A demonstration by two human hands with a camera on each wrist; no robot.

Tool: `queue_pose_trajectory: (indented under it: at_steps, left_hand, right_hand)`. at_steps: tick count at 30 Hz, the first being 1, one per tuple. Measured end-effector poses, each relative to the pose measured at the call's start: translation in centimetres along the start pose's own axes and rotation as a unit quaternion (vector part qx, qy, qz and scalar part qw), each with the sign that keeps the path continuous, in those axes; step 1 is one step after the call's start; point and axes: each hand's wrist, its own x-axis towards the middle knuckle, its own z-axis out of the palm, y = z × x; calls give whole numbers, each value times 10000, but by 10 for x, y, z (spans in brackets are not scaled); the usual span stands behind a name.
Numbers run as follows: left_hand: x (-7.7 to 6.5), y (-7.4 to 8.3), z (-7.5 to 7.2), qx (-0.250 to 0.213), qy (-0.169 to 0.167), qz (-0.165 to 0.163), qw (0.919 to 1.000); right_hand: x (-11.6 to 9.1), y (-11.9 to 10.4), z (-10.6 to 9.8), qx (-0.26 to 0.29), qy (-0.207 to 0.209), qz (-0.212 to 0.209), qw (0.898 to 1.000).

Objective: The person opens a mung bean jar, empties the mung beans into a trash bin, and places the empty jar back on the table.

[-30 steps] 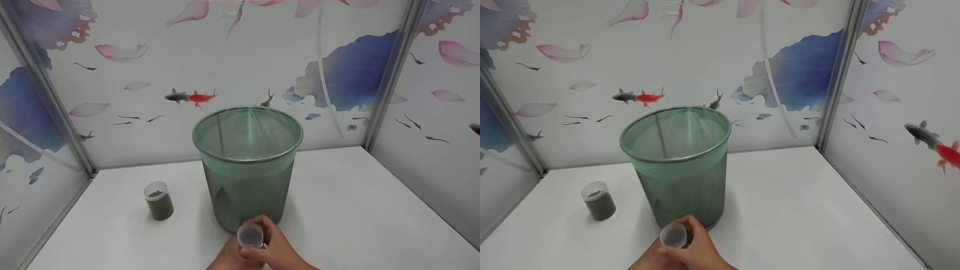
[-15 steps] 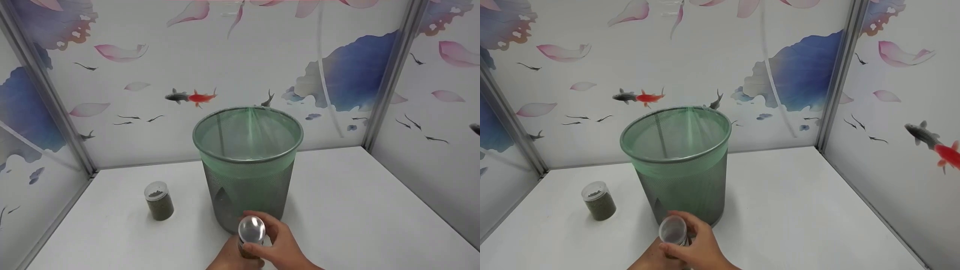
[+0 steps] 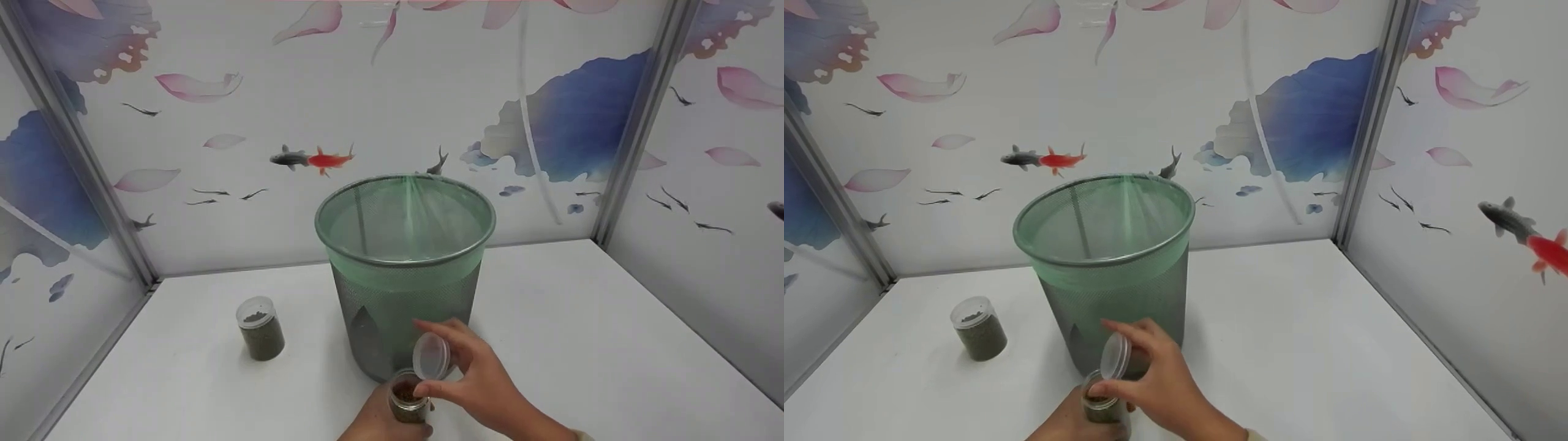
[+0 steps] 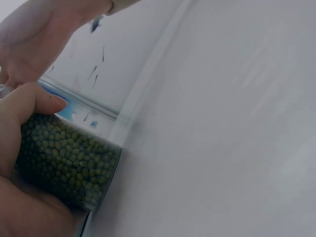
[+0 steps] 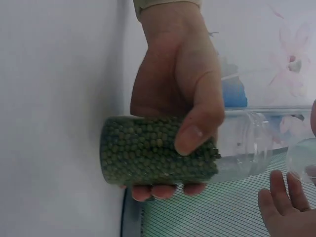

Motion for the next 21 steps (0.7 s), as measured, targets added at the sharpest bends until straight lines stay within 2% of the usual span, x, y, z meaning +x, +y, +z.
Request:
queue_pose_trajectory:
  at_steps: [4,8,12,15,18,21]
  left_hand:
    - [-1,0,1,-122,24,-202,9997]
    - [-3,1,2,-380,17,-374,9986]
    - [-5,2,3,-519,-39,-282,9982]
    - [-5,2,3,-587,-59,-174,9981]
    - [-6,2,5,-712,-65,-147,9973]
    - [-7,2,5,-918,-63,-193,9956]
  right_hand:
    - [2,-12,-13,-482,-143,48,9987]
    - [3,-20,-30,-971,-579,15,9936]
    - [4,-24,-48,-1217,-1031,40,9872]
    - [5,-24,-58,-1408,-1204,57,9827]
    - [7,-22,-65,-1922,-1254,33,9733]
    - [8,-14,-71,-2579,-1295,60,9574]
